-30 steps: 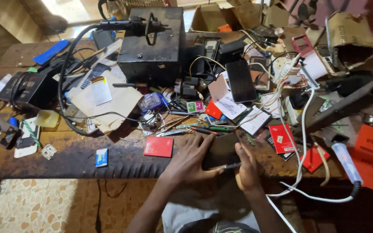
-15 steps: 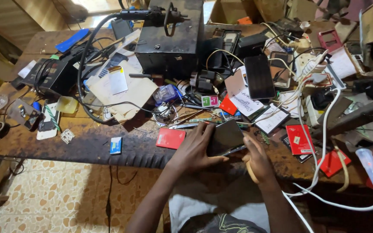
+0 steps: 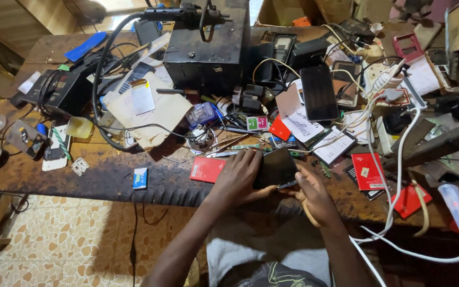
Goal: A person disassembles a mobile phone on a workbench, prying off the back cover and removing the battery to inspect internal components.
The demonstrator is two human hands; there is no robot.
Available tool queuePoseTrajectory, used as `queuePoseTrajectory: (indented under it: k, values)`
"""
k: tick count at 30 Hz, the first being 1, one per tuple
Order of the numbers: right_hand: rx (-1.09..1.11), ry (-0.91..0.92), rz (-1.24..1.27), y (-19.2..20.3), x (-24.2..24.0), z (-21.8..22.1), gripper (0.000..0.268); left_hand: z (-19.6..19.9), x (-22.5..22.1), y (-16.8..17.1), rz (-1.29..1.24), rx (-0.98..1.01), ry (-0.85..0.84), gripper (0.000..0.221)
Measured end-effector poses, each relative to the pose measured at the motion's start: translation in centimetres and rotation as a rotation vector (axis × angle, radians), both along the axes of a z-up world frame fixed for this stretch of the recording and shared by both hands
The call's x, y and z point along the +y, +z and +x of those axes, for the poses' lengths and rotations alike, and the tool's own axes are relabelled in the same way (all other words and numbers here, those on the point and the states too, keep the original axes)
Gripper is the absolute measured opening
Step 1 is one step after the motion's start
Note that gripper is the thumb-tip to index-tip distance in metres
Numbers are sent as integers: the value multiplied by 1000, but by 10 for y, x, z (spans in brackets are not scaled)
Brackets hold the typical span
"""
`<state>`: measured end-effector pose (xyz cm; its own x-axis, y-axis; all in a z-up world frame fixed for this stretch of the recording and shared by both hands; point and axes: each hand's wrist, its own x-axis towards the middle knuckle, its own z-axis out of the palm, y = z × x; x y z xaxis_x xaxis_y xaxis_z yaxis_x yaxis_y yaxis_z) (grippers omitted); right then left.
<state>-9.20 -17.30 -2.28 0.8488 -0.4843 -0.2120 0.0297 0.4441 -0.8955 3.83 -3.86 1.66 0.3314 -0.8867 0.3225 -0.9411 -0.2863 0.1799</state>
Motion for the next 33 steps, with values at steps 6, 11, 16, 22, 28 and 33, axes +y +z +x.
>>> queuePoseTrajectory:
  k: [6, 11, 16, 22, 28, 33]
  values:
    - [-69, 21, 1, -8, -4, -1, 36, 10, -8, -7, -24, -104, -19, 76]
    - [-87, 12, -18, -11, -2, -1, 36, 11, -8, -9, 0, -14, -34, 75]
    - [-41, -3, -161, -15, 2, -3, 40, 14, -5, 8, 6, 128, -45, 72]
    - [-39, -34, -195, -7, 3, 2, 43, 25, 5, 32, -203, 394, -62, 62]
    - [23, -14, -225, -2, 5, 4, 47, 31, 19, 12, -604, 857, -65, 45]
    - [344, 1, -676, 28, 9, 1, 50, 22, 20, -63, -937, 2146, -369, 85]
